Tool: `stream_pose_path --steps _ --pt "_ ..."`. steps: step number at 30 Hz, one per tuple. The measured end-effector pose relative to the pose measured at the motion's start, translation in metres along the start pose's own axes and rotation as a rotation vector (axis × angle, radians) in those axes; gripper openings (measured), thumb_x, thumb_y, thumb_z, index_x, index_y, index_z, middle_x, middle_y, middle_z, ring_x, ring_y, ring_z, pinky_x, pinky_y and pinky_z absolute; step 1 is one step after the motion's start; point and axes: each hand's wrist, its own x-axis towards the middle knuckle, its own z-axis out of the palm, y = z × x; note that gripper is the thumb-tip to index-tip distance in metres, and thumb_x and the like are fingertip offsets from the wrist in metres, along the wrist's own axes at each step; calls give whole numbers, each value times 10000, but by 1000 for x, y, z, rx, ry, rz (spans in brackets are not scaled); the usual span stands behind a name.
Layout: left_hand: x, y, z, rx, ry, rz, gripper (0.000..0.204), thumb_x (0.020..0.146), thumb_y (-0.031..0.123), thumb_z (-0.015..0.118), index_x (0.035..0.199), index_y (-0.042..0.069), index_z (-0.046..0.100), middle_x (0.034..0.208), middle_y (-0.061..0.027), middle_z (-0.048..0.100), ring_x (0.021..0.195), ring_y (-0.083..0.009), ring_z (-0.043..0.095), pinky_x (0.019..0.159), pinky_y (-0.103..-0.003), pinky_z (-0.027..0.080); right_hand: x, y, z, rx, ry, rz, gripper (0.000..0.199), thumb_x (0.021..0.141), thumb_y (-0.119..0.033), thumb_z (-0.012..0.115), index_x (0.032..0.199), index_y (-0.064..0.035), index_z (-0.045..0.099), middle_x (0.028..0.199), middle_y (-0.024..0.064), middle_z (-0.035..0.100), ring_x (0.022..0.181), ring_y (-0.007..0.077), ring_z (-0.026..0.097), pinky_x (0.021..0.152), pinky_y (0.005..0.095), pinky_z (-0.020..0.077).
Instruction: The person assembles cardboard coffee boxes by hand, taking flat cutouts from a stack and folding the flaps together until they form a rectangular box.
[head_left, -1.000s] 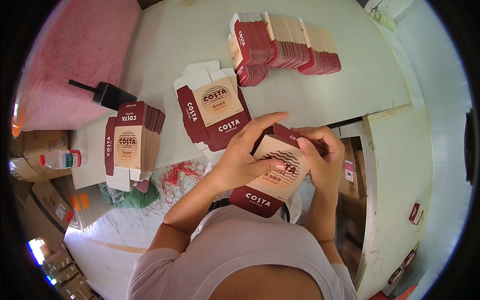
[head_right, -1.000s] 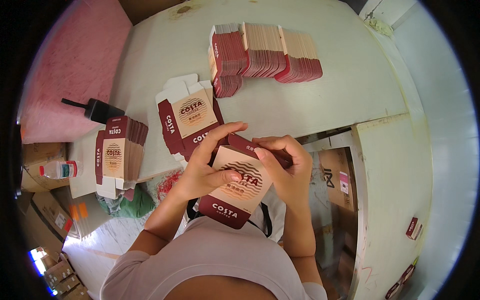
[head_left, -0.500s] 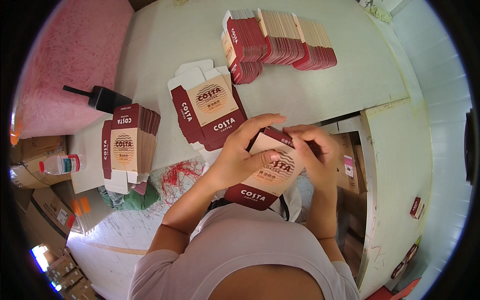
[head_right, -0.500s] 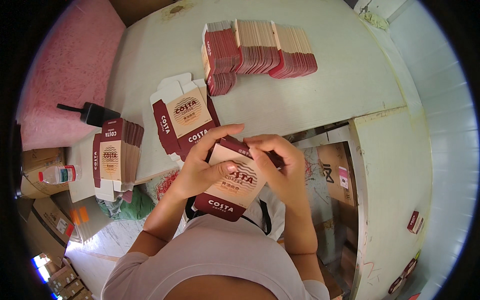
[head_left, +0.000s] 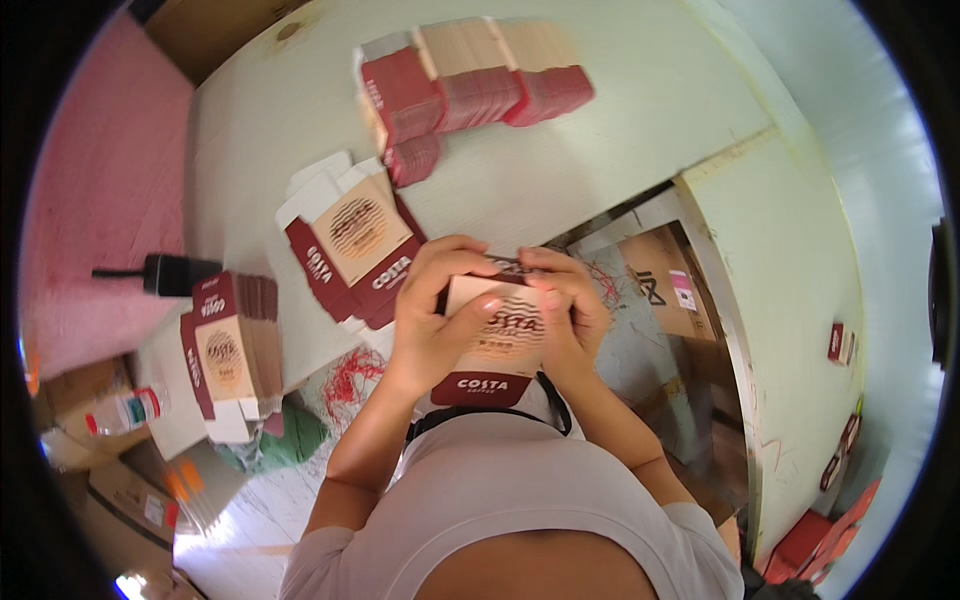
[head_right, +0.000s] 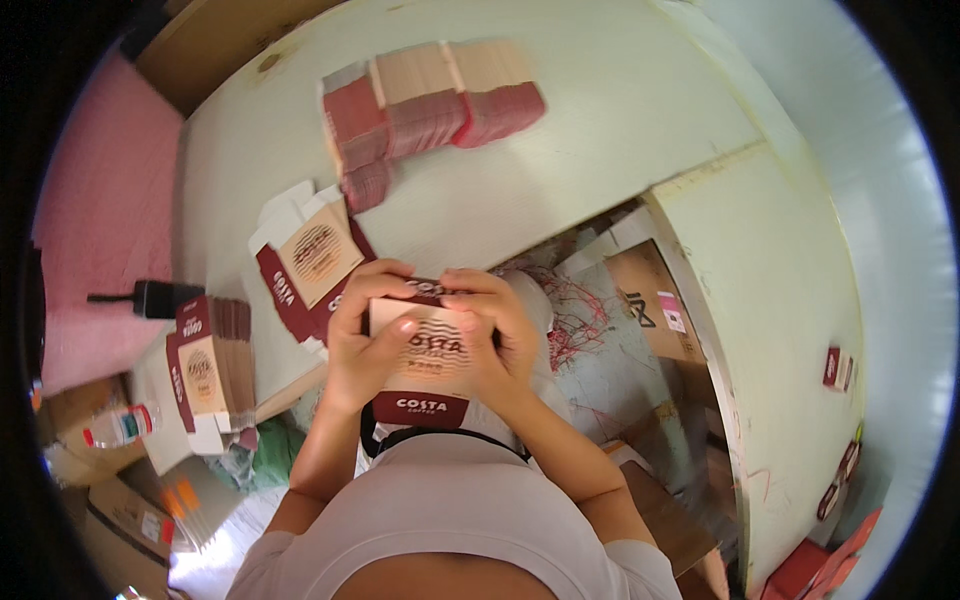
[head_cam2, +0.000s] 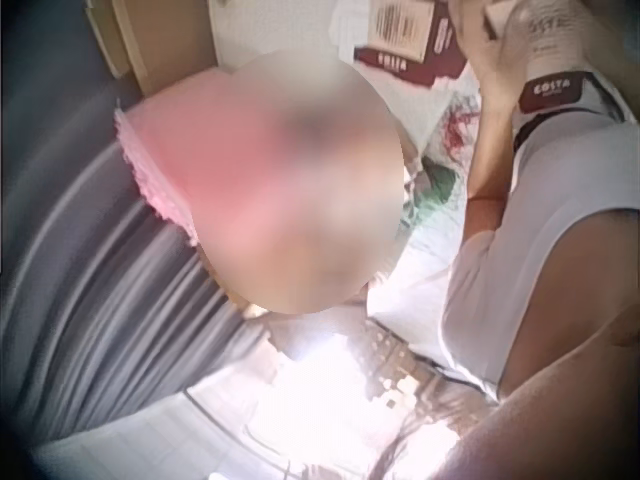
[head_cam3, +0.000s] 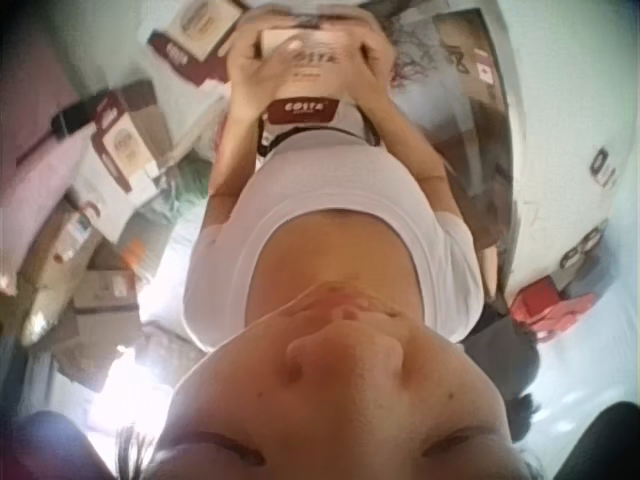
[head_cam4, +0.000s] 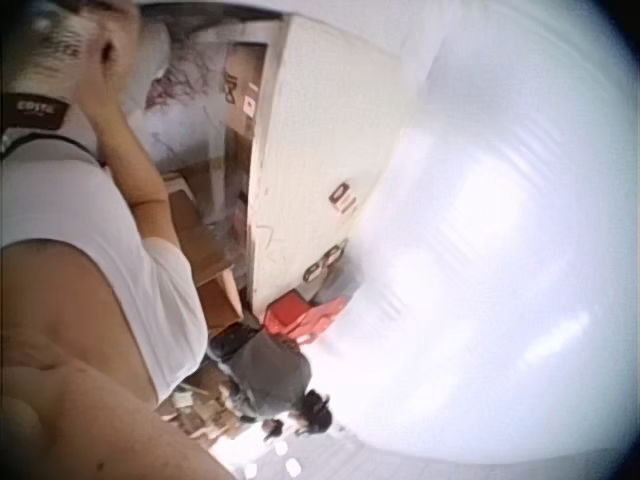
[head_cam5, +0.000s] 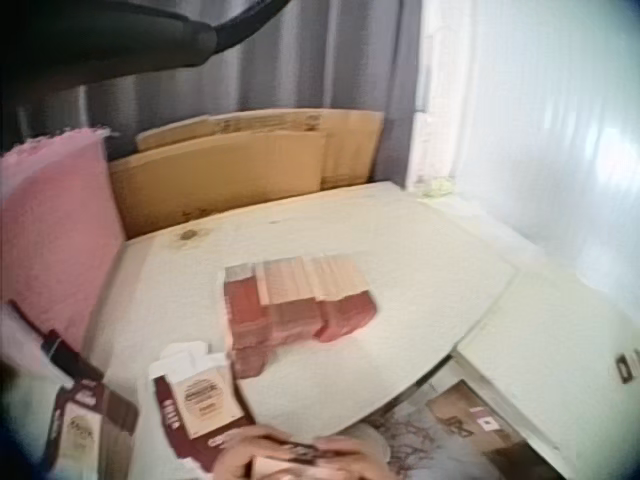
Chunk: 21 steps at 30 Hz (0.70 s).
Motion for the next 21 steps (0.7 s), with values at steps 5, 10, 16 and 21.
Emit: stream_pose_path --steps 5,10,16,21 --pt "0 -13 24 37 142 23 175 794 130 598 906 26 513 1007 -148 527 917 -234 503 823 -328 397 5 -20 -26 -284 -59 22 545 802 -132 592 1292 -28 378 1290 180 370 1161 293 404 977 360 312" --pt "8 -16 67 -142 -110 -118 151 889 178 496 875 27 499 1015 -102 486 940 -177 486 872 -311 359 -31 -28 -74 152 -44 418 874 733 -97 663 1399 -59 98 1341 157 314 1238 265 310 1013 336 256" --pt "10 -7 73 -241 -213 -139 284 890 226 490 1092 26 483 1228 -132 405 1045 -234 502 864 -353 403 -70 -86 -238 127 1074 67 636 862 -332 509 1343 -60 194 1252 156 392 1149 258 429 960 411 363" --pt "16 -54 -8 58 -82 95 349 896 235 465 1163 12 447 1239 -147 401 1119 -263 438 926 -383 362 -88 -85 -272 37 1459 47 633 883 -308 488 1375 -157 118 1339 152 315 1095 277 488 867 369 426"
